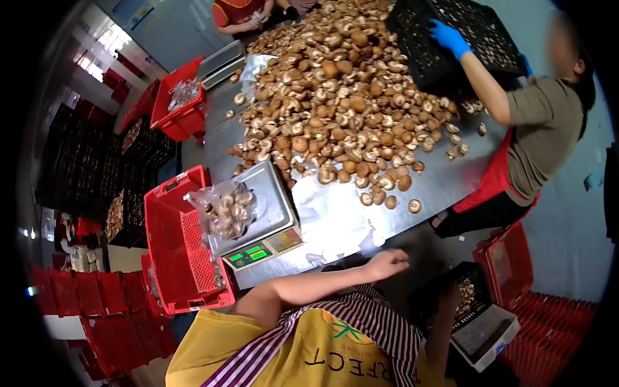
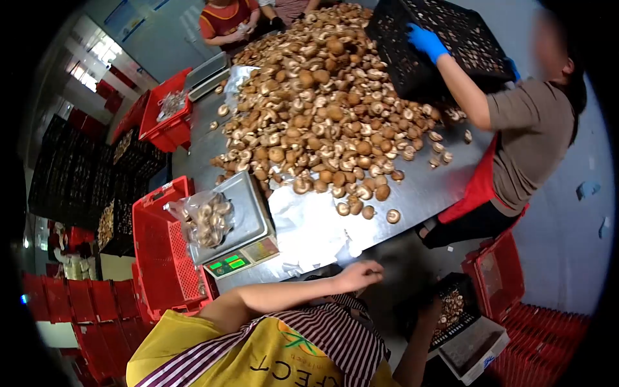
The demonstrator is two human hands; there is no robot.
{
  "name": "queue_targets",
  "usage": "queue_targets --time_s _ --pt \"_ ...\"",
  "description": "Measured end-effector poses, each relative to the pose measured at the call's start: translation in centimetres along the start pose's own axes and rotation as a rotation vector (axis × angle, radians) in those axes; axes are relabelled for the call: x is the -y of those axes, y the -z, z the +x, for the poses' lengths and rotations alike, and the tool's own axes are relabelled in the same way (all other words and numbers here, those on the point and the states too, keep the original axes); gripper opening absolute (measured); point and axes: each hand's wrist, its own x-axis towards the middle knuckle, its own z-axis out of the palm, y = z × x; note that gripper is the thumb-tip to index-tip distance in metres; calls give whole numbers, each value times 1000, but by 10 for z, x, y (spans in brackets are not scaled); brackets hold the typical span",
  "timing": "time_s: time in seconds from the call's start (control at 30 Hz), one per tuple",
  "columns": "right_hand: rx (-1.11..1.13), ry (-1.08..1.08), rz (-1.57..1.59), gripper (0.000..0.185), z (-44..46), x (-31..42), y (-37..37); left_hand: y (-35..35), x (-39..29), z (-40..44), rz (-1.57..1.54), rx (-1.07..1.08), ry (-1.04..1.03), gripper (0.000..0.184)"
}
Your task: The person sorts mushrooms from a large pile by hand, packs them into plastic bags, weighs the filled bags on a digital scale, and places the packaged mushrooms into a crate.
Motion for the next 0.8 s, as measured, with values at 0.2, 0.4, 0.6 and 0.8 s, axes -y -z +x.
queue_targets --time_s 0.2,0.4,0.6,0.8 --pt "496 91 274 21 60 229 -239 79 61 -62 -473 -355 81 26" --pt "904 634 -425 24 -16 224 -359 126 75 -135 -643 -540 144 24" --pt "823 850 -734 10 -21 173 -374 145 73 -145 -358 -383 198 21" --pt "840 741 -613 13 -15 221 -382 134 80 -108 276 -217 -5 33"
